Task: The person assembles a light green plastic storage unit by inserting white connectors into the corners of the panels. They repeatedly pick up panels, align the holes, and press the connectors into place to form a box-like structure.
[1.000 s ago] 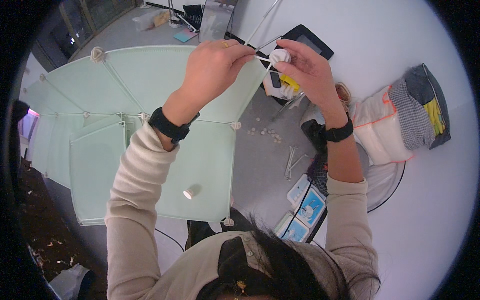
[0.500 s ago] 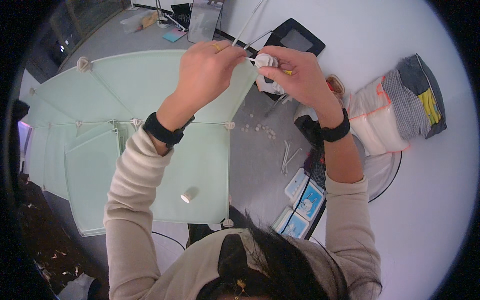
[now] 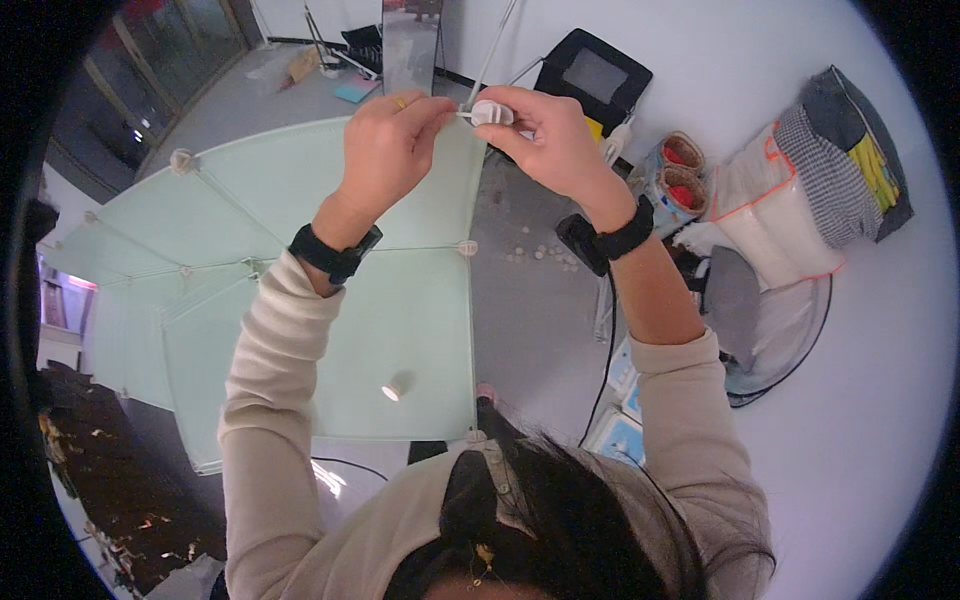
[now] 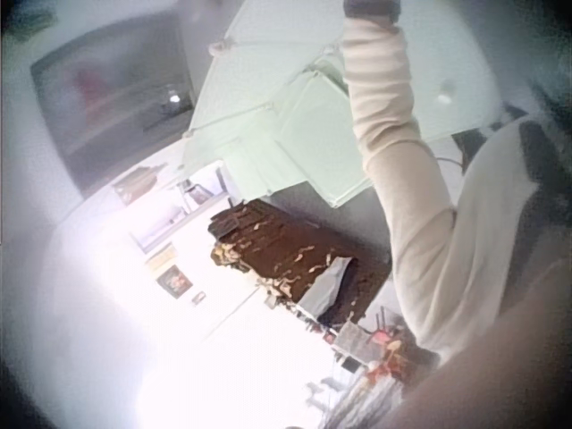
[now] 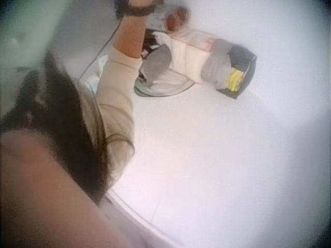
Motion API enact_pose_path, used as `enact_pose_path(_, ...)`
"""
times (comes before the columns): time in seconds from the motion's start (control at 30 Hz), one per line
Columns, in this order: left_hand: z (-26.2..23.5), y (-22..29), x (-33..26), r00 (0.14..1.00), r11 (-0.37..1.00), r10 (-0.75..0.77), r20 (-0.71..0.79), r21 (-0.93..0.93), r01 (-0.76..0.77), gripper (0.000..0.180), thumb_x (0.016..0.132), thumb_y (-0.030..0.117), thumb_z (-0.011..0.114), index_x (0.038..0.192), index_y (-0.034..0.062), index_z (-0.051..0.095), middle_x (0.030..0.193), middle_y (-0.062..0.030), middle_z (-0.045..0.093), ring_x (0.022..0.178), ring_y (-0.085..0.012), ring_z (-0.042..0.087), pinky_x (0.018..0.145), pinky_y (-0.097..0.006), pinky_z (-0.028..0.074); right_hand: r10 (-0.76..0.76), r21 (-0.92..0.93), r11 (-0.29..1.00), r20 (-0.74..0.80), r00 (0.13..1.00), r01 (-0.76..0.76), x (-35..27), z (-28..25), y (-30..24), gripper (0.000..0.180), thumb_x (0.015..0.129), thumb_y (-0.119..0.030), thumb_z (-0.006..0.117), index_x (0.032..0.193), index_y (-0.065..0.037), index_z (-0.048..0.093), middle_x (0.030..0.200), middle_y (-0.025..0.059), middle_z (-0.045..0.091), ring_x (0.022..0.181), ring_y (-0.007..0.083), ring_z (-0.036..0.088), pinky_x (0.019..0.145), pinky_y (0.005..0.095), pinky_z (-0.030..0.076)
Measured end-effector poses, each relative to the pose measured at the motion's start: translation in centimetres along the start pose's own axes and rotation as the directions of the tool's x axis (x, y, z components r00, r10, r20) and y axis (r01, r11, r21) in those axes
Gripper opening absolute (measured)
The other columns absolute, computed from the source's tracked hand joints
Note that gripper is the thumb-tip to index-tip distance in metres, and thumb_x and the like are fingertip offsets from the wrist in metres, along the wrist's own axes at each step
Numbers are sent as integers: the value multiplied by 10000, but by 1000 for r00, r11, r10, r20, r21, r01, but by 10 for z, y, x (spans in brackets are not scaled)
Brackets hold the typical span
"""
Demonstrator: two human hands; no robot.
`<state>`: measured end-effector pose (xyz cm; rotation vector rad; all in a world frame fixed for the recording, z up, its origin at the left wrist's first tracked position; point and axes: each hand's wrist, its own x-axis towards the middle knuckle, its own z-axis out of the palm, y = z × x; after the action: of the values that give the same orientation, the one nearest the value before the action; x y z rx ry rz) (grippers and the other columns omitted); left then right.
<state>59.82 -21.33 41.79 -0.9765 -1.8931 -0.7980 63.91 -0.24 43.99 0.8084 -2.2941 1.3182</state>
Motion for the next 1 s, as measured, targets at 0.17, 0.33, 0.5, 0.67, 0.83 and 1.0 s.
enact_pose_path(0.17, -7, 3, 5, 995, 997, -74, 69, -12, 75, 84, 839, 145, 685, 891, 105, 737, 802, -75, 693, 719, -309, 655, 613, -394, 512, 104, 147, 982, 87, 991, -116, 2, -5, 8, 337, 942, -157, 667, 1235, 7, 634, 1056, 62, 698, 957, 110, 642, 861, 258, 519)
enact_pose_path(0.33, -15, 8, 11, 958, 982, -191, 216, 49, 184, 156, 899, 201, 668, 989, 97, 739, 905, -110, 717, 772, -309, 676, 671, -374, 530, 237, 484, 842, 67, 969, -240, 5, -10, 12, 556, 1034, -485, 428, 1261, -25, 641, 1124, 82, 699, 1033, 141, 639, 926, 274, 483)
enact_pose_path(0.5, -21, 12, 14, 908, 957, -290, 303, 107, 270, 186, 912, 226, 674, 1029, 97, 739, 927, -130, 721, 772, -290, 686, 684, -356, 527, 282, 399, 859, 156, 947, -321, 46, 1, 14, 709, 1004, -620, 358, 1272, -21, 628, 1157, 152, 697, 1076, 194, 649, 933, 307, 482)
enact_pose_path(0.67, -24, 16, 12, 906, 954, -294, 305, 42, 295, 187, 907, 221, 675, 1035, 101, 739, 893, -128, 718, 723, -299, 670, 667, -361, 518, 329, 256, 866, 356, 875, -430, 70, 25, 13, 628, 994, -582, 443, 1178, -33, 686, 1102, 142, 700, 955, 187, 650, 877, 286, 476)
enact_pose_path(0.83, -20, 16, 7, 932, 969, -248, 264, 52, 243, 167, 902, 190, 668, 1030, 113, 743, 871, -126, 708, 702, -325, 648, 632, -372, 506, 331, 226, 879, 343, 879, -419, 66, 31, 21, 543, 1014, -482, 491, 877, 11, 675, 811, 4, 601, 754, 101, 514, 703, 269, 420)
enact_pose_path(1.0, -12, 11, 2, 972, 990, -140, 191, -7, 144, 160, 892, 185, 663, 1019, 138, 748, 890, -113, 710, 730, -330, 657, 630, -379, 510, 232, 99, 956, 311, 922, -274, 69, 30, 35, 515, 1004, -447, 534, 804, 8, 669, 726, -15, 583, 690, 92, 497, 643, 265, 409)
